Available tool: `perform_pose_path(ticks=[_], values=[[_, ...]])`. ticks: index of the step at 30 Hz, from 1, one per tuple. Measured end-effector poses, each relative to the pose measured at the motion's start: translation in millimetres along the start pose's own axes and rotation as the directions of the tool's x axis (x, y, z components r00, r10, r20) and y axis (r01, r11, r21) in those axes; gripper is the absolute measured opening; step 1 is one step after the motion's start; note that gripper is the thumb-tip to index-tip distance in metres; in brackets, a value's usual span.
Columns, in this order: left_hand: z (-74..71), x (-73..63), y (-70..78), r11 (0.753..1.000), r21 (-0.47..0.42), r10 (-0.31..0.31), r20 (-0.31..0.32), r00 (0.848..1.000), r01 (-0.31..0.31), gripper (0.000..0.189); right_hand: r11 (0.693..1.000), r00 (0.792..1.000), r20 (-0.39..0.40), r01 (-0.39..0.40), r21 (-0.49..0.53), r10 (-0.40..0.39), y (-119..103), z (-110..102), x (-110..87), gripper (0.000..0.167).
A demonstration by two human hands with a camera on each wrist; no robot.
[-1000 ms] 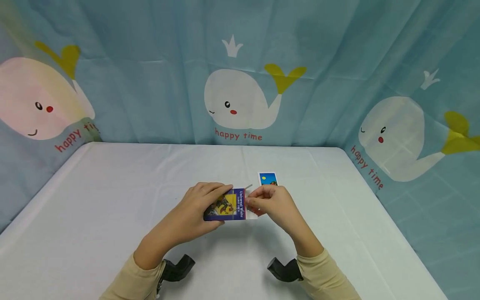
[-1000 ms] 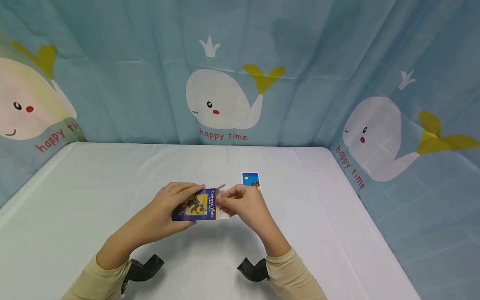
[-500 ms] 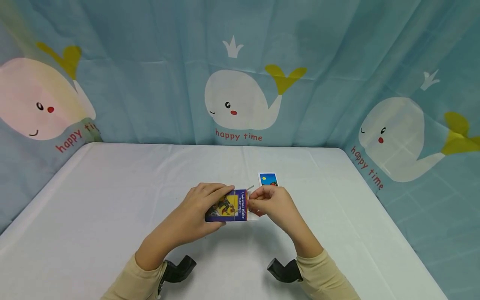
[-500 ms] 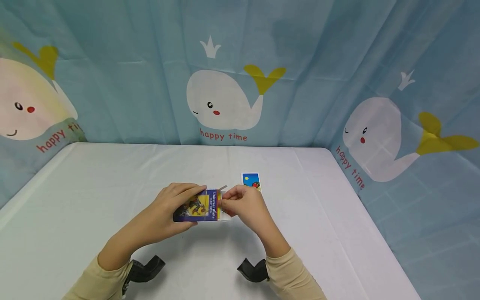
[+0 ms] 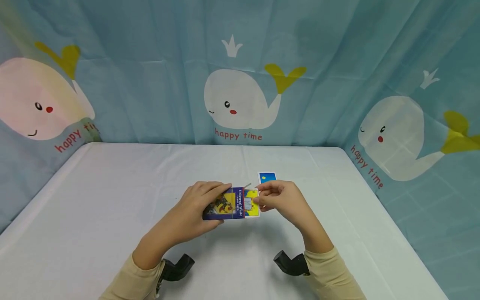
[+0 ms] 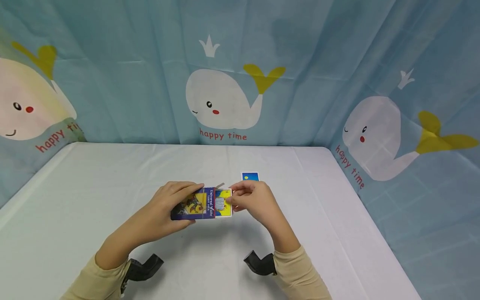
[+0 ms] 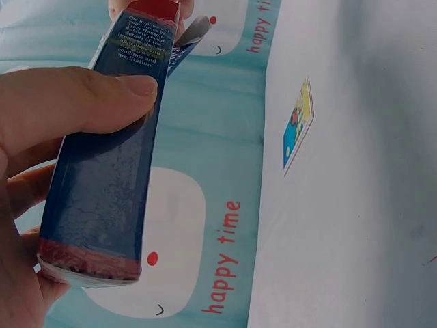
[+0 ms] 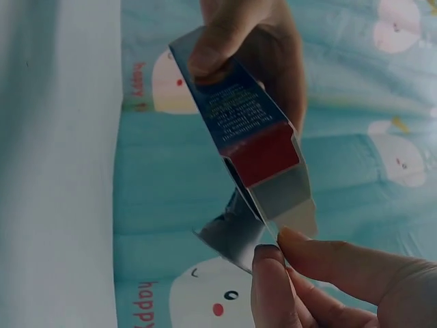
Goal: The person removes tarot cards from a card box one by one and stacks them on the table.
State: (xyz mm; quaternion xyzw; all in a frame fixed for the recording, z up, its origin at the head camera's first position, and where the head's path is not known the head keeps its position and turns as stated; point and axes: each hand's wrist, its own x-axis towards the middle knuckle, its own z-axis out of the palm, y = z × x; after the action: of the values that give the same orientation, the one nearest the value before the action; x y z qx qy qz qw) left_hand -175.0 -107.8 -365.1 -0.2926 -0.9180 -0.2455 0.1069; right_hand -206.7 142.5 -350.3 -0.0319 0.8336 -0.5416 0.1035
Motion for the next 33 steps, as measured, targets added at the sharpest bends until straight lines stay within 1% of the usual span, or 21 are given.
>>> perform_pose_path(ticks=[4,8,15,20,27,33], values=[[-0.2,0.2,1.0,1.0,-0.002,-0.012,0.007,1.0,0.012,0.078,1.0,0.999,0.028,0.014,-0.009,-0.014,-0.3,-4.5,-0.8,0.036],[0.6,0.4,0.6,1.0,-0.006,-0.013,0.014,1.0,0.013,0.077,0.999,0.998,0.053,0.032,-0.003,-0.032,-0.3,-6.5,-1.7,0.034],[1.6,0.5,1.0,1.0,-0.013,-0.01,0.031,0.999,0.011,0.078,0.996,0.996,0.047,0.083,-0.039,-0.081,2.4,-7.9,0.6,0.024],[1.6,0.6,1.8,1.0,-0.009,-0.013,0.032,0.999,0.013,0.077,0.993,0.996,0.031,0.084,-0.078,-0.082,2.8,-15.3,0.7,0.023],[0.6,1.3,2.6,1.0,0.001,-0.031,0.041,0.999,0.031,0.078,0.986,0.995,0.049,0.095,-0.135,-0.089,3.0,-32.2,-2.1,0.024],[0.4,1.5,1.6,1.0,0.001,-0.026,0.038,0.999,0.026,0.078,0.981,0.997,0.058,0.07,-0.182,-0.06,4.3,-40.1,-1.6,0.024]])
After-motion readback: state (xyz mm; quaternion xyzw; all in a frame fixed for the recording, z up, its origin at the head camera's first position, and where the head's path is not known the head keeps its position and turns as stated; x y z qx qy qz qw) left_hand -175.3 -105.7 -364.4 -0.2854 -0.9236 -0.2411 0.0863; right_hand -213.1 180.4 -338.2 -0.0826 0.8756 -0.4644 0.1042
